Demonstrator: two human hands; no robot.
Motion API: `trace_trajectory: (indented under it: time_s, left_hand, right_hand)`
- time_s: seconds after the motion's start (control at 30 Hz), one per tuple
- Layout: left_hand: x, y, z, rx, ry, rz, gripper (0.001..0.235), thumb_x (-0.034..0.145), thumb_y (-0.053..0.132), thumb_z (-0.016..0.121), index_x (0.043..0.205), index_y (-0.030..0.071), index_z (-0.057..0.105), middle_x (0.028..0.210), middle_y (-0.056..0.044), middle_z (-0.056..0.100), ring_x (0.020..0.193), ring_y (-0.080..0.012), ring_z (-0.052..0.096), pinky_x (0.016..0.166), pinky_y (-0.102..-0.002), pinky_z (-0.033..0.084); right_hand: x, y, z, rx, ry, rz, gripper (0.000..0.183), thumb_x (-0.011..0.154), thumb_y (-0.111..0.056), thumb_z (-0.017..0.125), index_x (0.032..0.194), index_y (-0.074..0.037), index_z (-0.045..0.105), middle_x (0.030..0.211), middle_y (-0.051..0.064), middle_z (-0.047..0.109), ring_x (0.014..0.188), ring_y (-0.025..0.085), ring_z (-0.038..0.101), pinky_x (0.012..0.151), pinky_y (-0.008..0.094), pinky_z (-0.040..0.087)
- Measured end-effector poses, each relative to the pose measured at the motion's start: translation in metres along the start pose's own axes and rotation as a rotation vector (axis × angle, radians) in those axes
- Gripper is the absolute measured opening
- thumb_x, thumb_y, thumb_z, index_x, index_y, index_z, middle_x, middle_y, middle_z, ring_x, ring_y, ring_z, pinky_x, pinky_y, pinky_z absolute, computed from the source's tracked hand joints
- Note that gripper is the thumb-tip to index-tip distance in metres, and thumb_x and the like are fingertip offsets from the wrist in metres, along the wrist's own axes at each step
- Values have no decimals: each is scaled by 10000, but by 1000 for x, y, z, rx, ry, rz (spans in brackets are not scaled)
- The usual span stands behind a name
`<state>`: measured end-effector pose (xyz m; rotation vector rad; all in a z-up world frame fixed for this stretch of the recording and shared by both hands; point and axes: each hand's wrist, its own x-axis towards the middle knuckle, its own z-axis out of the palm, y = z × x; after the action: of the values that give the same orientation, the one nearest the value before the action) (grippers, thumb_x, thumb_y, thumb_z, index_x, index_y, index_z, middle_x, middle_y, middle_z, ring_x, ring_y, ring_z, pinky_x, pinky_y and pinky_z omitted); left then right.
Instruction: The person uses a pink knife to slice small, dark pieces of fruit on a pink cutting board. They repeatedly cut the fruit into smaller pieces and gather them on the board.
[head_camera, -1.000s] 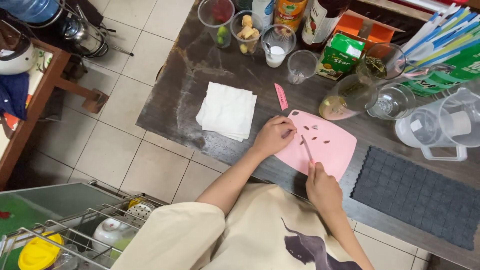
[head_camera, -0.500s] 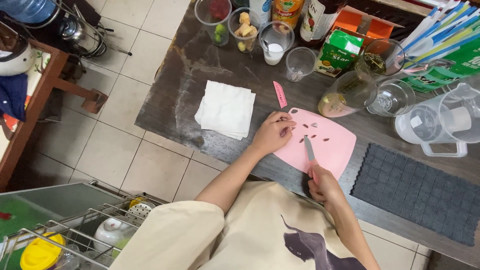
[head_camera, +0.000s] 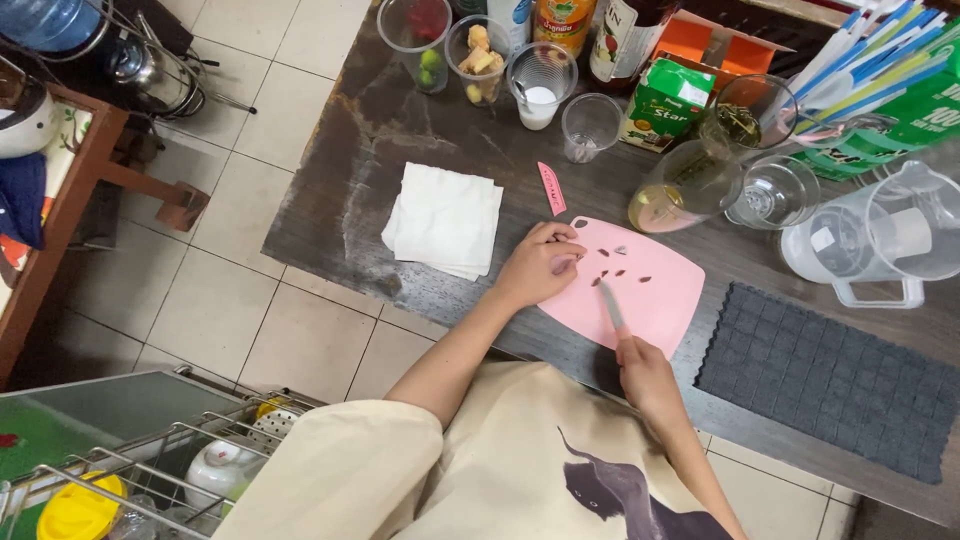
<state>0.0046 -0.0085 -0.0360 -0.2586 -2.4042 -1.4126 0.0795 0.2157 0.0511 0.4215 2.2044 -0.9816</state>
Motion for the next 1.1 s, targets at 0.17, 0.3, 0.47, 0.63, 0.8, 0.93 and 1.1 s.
trace_trajectory:
  time_s: [0.17,0.3,0.47,0.63,0.8,0.93,1.1]
  left_hand:
    - [0,1,-3,-20,-22,-9,203,706,115,797,907,147,791,1052,-63,688,989,-225,669,935,-342,559]
    - [0,4,-5,-11,-33,-14,192,730,121,809,920,145,800,1044,-67,693,984,-222,671,931,-340,560]
    - [0,2,-3,-11,-21,-16,217,728,141,836,941,131,797,1045,-61,697,979,-211,675,920,-332,567]
    - [-2,-1,0,-8,7,-5,189,707,138,845,889,133,796,1043,-61,698,964,-213,676,910,-328,570]
    - [-2,2,-1,2,38,-1,130,729,128,840,849,127,790,1024,-57,710,950,-206,683,903,-317,575]
    - [0,5,-3,3,45,-6,123,725,122,843,836,124,790,1015,-57,712,945,-205,685,902,-315,576]
    - [0,4,-3,-6,44,17,111,725,110,838,825,116,791,1011,-64,717,939,-215,685,884,-320,579]
  right_hand:
    - [-20,-23,-8,-283,-12,-48,619,1046,-567,374,1100,-71,740,988,275,743,1134,451,663,963,536,510]
    - [-38,-37,-15,-384,100,-39,642,1068,-538,290,974,-38,680,885,320,715,1057,502,675,870,565,529]
    - [-46,-58,-16,-437,151,-113,583,1096,-483,303,1063,-22,660,885,350,704,1034,527,679,858,582,535]
    - [-20,-53,0,-651,166,-184,550,1085,-507,259,1111,-88,615,879,307,718,983,498,714,843,559,562]
    - [-19,-64,6,-744,179,-282,439,1090,-389,268,1097,-87,586,825,286,714,890,461,746,766,528,594]
    - [-14,-58,10,-793,190,-304,413,1087,-363,282,1095,-81,582,802,276,711,846,444,753,724,517,603]
    - [-9,-52,13,-832,171,-321,377,1083,-371,273,1099,-100,535,808,268,708,842,452,749,719,525,599]
